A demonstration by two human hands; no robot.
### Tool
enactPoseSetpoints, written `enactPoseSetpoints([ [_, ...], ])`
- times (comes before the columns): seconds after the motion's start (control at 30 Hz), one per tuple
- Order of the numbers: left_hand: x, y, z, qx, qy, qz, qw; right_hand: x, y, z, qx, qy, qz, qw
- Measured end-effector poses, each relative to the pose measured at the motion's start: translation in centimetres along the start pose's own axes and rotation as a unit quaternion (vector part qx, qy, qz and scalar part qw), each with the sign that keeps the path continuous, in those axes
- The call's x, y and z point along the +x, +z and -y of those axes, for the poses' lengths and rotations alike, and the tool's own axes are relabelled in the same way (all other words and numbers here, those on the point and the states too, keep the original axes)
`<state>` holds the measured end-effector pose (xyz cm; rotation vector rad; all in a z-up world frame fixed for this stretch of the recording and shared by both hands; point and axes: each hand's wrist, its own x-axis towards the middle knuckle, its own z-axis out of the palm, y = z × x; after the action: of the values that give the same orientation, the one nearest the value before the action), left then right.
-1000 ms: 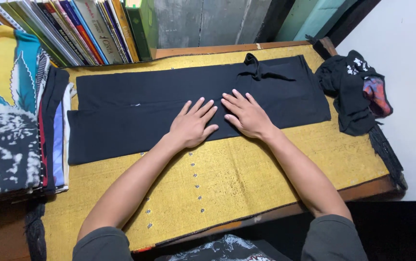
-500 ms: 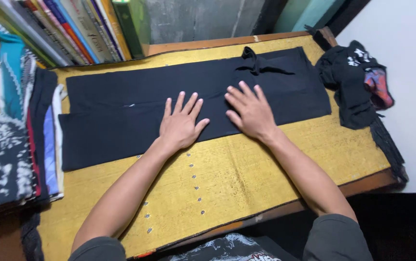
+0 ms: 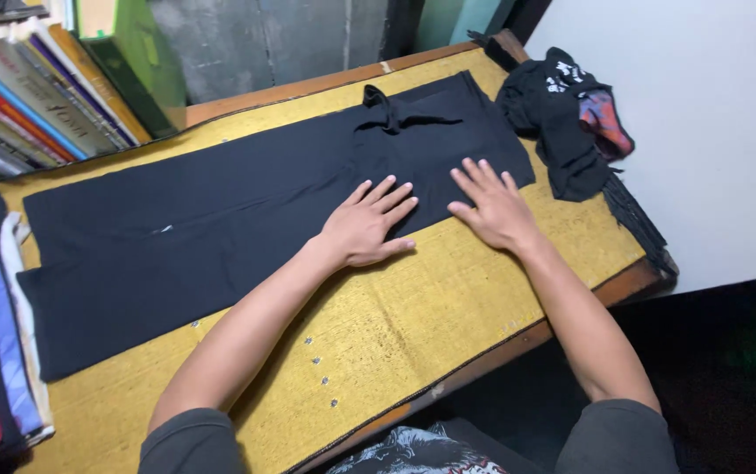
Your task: The person folds a black long-sleeved shirt on a table. They smooth the fabric, fold the sleeves inward, fold the sides toward the center, and then fold the shirt in half lengthwise, leaving the folded shirt on the table.
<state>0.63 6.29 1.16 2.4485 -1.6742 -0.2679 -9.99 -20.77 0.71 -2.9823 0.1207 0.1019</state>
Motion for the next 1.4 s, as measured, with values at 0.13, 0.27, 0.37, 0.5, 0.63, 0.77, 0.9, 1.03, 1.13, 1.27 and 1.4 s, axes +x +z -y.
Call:
enactPoseSetpoints([
  [0.13, 1.2, -0.3, -0.9, 0.015, -0.009, 0.023, 1.000, 0.3, 0.2, -4.2, 0.035, 0.059, 0.000, 0.998],
  [0.27, 1.1, -0.5, -1.1, 0.034, -0.031, 0.044, 0.998, 0.6, 0.1, -5.0, 0.059, 0.082, 0.001, 0.995],
  [0.37, 1.9, 0.0, -1.6, 0.040, -0.017, 0.019, 0.999, 0.6, 0.6, -5.4, 0.072, 0.080, -0.001, 0.994],
  [0.5, 6.0, 0.7, -3.2, 0.014, 0.033, -0.020, 0.999, 0.7, 1.1, -6.1, 0.076, 0.072, -0.020, 0.994],
  [0.63, 11.0, 2.5, -3.9, -0.007, 0.039, -0.037, 0.999, 0.9, 1.6, -6.3, 0.068, 0.060, -0.022, 0.996],
  [0.77, 10.8, 2.1, -4.2, 0.023, 0.029, 0.002, 0.999, 0.8, 1.1, -6.2, 0.081, 0.066, -0.025, 0.994],
  [0.9, 5.5, 0.8, -3.8, 0.032, 0.012, 0.024, 0.999, 0.6, 0.8, -5.7, 0.082, 0.052, -0.031, 0.995],
  [1.03, -2.2, -0.4, -3.0, 0.032, -0.016, 0.038, 0.999, 1.0, 1.1, -5.9, 0.072, 0.024, -0.035, 0.997],
  [1.13, -8.0, -1.2, -2.1, 0.026, -0.041, 0.051, 0.998, 1.4, 1.6, -5.9, 0.070, 0.031, -0.023, 0.997],
  [1.27, -10.2, -2.0, -1.5, 0.037, -0.053, 0.049, 0.997, 1.7, 2.3, -6.8, 0.057, 0.052, -0.028, 0.997],
  [1.4, -5.4, -0.8, -2.4, 0.032, 0.003, 0.001, 0.999, 1.4, 2.9, -7.8, 0.079, 0.022, -0.067, 0.994],
])
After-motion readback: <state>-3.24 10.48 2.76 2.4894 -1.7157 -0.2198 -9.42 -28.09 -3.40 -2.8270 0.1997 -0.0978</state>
